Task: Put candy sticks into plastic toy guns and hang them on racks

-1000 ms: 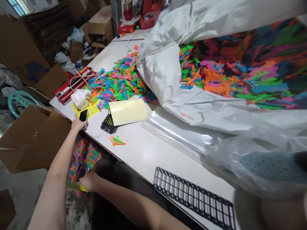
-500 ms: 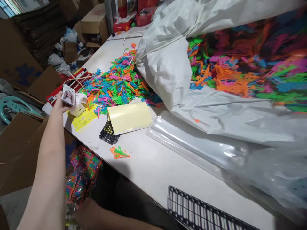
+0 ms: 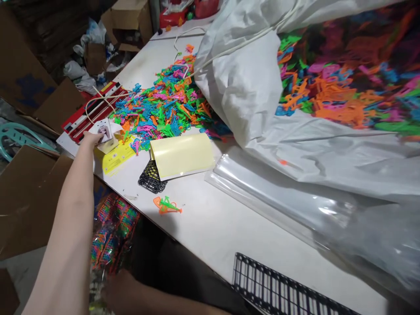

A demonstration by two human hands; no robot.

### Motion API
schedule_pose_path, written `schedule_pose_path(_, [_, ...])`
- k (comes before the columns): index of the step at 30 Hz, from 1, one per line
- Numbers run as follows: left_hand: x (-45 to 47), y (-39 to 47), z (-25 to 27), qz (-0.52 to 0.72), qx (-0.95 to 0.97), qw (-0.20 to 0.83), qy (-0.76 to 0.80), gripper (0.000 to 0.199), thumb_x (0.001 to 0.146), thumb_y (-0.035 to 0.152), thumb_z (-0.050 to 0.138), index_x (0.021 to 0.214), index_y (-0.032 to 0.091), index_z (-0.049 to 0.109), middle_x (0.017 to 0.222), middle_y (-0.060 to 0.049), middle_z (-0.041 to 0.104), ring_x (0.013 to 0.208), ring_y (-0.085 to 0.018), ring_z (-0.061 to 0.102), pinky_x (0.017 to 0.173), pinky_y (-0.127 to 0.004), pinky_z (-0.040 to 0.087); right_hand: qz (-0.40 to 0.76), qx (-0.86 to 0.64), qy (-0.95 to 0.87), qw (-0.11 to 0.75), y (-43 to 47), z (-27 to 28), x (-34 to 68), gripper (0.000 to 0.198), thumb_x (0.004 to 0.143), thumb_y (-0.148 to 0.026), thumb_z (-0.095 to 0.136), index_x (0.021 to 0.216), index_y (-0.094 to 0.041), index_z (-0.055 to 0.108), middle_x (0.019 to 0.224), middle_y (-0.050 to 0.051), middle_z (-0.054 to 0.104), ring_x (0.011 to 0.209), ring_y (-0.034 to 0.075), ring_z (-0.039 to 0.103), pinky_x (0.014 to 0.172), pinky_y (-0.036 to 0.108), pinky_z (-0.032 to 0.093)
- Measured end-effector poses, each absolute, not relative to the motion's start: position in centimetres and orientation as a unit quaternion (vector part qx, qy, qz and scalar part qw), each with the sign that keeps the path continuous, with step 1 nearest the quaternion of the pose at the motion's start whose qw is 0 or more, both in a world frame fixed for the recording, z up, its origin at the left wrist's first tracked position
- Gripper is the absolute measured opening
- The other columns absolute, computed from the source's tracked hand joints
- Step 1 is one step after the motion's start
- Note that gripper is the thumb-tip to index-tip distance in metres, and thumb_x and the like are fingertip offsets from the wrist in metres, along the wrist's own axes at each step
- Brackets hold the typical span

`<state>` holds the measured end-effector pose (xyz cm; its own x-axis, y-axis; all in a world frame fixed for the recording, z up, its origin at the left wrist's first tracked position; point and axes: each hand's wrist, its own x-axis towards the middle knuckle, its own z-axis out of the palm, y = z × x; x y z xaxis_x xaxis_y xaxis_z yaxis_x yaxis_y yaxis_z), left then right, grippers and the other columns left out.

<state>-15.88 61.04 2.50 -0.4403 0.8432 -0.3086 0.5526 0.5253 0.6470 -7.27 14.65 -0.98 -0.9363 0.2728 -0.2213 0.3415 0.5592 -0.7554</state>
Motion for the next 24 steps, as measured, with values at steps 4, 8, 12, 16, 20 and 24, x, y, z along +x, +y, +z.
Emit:
schedule_pose_path(4, [-13.3,60.2,3.1,0.068,0.548,0.103,0.827,0.1,0.068,0.056,0.069,0.145,0.011,0.024,0.149,-0.027,0.023,0.138,-0.044,0.024,0.109,-0.057,0.025,-0.419,0.178,0.889,0.047,15.2,-1.0,-7.2,0.006,0.077,-0.015,0.053,0.079,-0.015,0.059,0.089,0.006,0.071,0.078,0.021,0.069,0.061,0.033,0.056])
schedule_pose_path(8, [-12.4,60.8,3.1,-0.022,0.561,0.095,0.822,0.106,0.059,0.056,0.074,0.142,0.007,0.029,0.146,-0.031,0.029,0.135,-0.046,0.029,0.107,-0.055,0.03,-0.409,0.161,0.897,0.043,15.4,-1.2,-7.3,0.013,0.079,-0.024,0.05,0.068,-0.018,0.045,0.085,0.002,0.071,0.073,0.019,0.07,0.052,0.028,0.051])
schedule_pose_path(12, [-12.9,60.6,2.8,0.037,0.556,0.116,0.822,0.106,0.061,0.048,0.072,0.145,0.006,0.023,0.138,-0.033,0.039,0.129,-0.047,0.038,0.103,-0.057,0.032,-0.41,0.156,0.899,0.018,14.7,-2.2,-7.9,0.012,0.081,-0.027,0.044,0.073,-0.019,0.047,0.085,0.002,0.071,0.073,0.019,0.07,0.045,0.028,0.046])
schedule_pose_path(16, [-12.9,59.1,2.4,0.134,0.544,0.06,0.826,0.102,0.069,0.05,0.065,0.148,0.01,0.015,0.134,-0.031,0.043,0.128,-0.045,0.04,0.103,-0.057,0.031,-0.428,0.14,0.892,0.035,14.5,-2.1,-7.8,0.018,0.085,-0.026,0.04,0.091,-0.018,0.055,0.095,0.005,0.07,0.082,0.023,0.07,0.053,0.034,0.054])
schedule_pose_path(20, [-12.8,58.5,1.9,0.101,0.534,0.045,0.838,0.103,0.065,0.046,0.069,0.148,0.009,0.019,0.138,-0.03,0.039,0.131,-0.045,0.035,0.105,-0.057,0.029,-0.452,0.129,0.878,0.093,15.0,-1.0,-7.2,0.021,0.085,-0.023,0.044,0.101,-0.016,0.057,0.104,0.006,0.069,0.09,0.024,0.069,0.063,0.04,0.058])
schedule_pose_path(24, [-13.3,59.0,1.5,0.059,0.541,0.095,0.834,0.101,0.068,0.051,0.067,0.147,0.007,0.022,0.144,-0.029,0.034,0.134,-0.044,0.031,0.106,-0.054,0.029,-0.451,0.131,0.879,0.088,14.6,-1.6,-7.7,0.02,0.084,-0.023,0.043,0.096,-0.017,0.057,0.101,0.004,0.07,0.086,0.023,0.07,0.058,0.037,0.057])
